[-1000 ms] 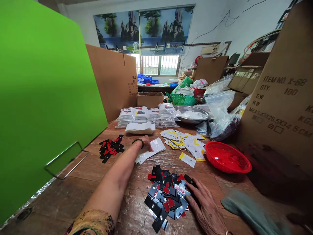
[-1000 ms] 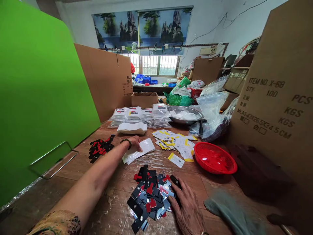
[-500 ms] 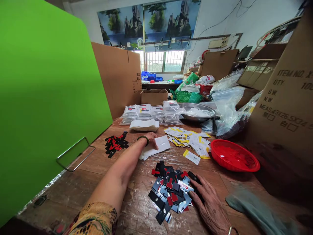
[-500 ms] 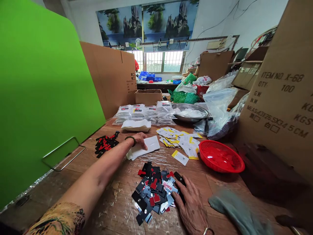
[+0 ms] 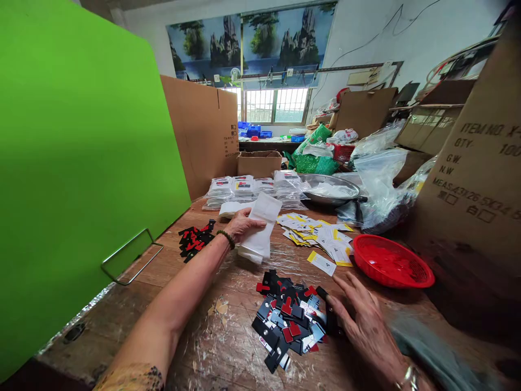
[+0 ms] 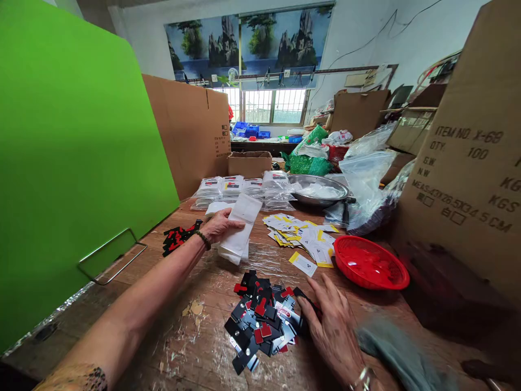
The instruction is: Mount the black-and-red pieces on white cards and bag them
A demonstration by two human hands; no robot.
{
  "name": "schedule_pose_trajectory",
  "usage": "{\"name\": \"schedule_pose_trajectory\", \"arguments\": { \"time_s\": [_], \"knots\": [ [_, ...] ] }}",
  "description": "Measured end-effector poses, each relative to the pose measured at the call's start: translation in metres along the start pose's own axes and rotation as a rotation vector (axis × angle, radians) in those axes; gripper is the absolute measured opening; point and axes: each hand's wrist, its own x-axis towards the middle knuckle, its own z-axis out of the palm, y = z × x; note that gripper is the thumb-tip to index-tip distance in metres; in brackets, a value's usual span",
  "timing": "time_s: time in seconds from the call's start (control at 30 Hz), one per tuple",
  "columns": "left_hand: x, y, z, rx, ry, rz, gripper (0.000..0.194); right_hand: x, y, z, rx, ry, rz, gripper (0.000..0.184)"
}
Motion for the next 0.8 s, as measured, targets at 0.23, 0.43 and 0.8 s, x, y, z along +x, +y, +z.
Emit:
{"name": "schedule_pose_trajectory", "arguments": {
  "time_s": [0.23, 0.43, 0.8],
  "knots": [
    [-0.052, -0.01, 0.042, -0.618, 0.186, 0.133, 0.059, 0.078, -0.116, 0.047, 0.578, -0.307, 0.009, 0.048],
    [-0.063, -0.036, 0.023, -0.606, 0.356, 0.16, 0.058, 0.103, -0.125, 0.085, 0.648, -0.35, 0.031, 0.025],
    [-0.074, -0.074, -0.048, -0.091, 0.474, 0.161, 0.044, 0.175, -0.108, 0.098, 0.086, -0.761, -0.207, 0.022]
  ]
}}
